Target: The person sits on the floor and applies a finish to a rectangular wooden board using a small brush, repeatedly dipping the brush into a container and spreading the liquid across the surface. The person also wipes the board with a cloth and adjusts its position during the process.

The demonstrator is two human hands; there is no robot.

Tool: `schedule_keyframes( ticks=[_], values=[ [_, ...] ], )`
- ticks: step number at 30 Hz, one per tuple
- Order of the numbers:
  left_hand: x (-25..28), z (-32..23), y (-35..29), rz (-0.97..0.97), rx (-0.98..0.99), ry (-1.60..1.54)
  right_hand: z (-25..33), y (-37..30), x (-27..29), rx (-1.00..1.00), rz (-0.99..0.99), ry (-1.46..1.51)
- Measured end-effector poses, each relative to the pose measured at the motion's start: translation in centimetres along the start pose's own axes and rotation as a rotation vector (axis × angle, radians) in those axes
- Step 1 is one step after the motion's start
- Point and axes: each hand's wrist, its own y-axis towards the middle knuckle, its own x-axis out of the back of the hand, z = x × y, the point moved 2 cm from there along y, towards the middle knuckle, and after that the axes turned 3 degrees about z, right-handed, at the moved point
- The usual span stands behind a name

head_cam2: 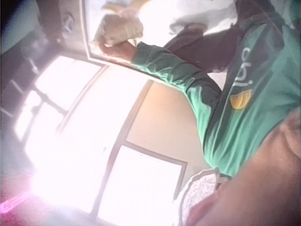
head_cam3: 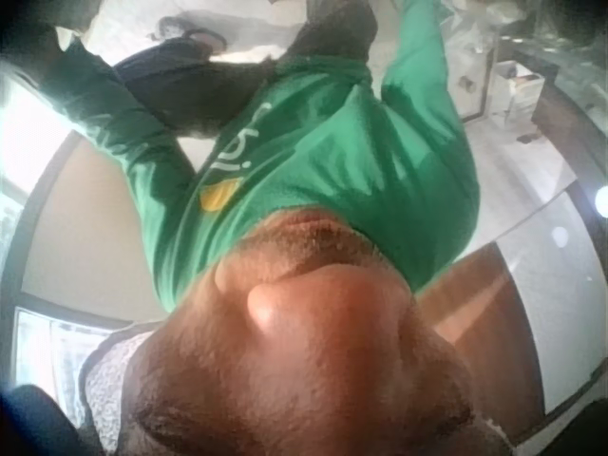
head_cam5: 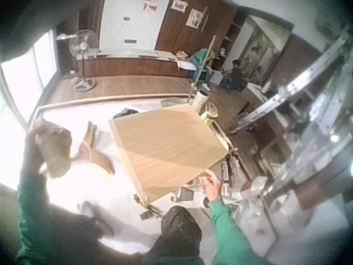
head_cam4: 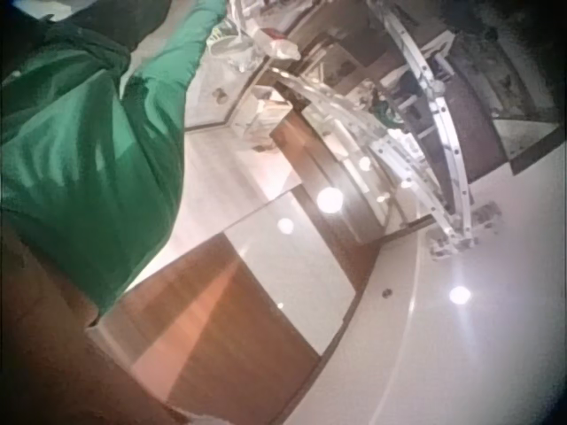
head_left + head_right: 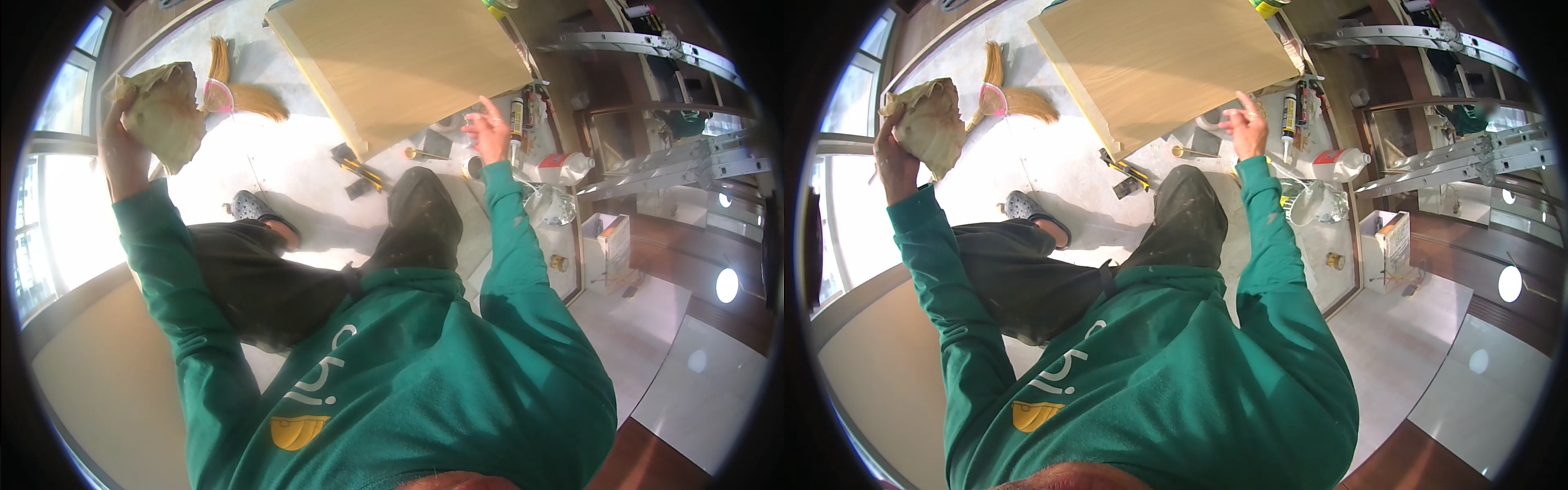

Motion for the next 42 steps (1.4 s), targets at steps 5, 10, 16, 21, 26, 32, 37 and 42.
schedule_keyframes(
  ticks=[5, 10, 16, 21, 26, 32, 37, 42],
  values=[
    [-4.0, -1.1, -1.2, -0.073, 0.159, -0.408, -0.3, -3.4, -1.6, 0.118, 0.146, -0.538],
    [-0.1, 1.0, -0.1, -0.017, -0.034, -0.173, 2.6, -8.9, -3.9, 0.181, 0.131, -0.098],
    [-0.9, 1.0, 0.0, -0.012, -0.048, -0.252, 2.8, -7.2, -2.7, 0.036, -0.043, 0.042],
    [-2.3, -0.9, -2.3, -0.145, -0.200, -0.265, 5.6, -7.8, -6.2, 0.116, 0.052, 0.024],
    [-7.8, -2.0, -5.1, 0.019, -0.182, -0.264, 7.6, -11.1, -9.2, 0.177, 0.174, 0.033],
    [-9.4, -1.9, -5.7, -0.076, -0.116, -0.340, 13.3, -13.4, -12.6, 0.086, 0.316, 0.226],
    [-10.3, -0.6, -5.3, 0.053, -0.010, -0.357, 15.8, -14.0, -13.8, 0.022, 0.457, 0.425],
    [-12.3, -0.8, -6.3, 0.111, 0.094, -0.367, 16.5, -15.2, -15.1, 0.170, 0.495, 0.214]
  ],
)
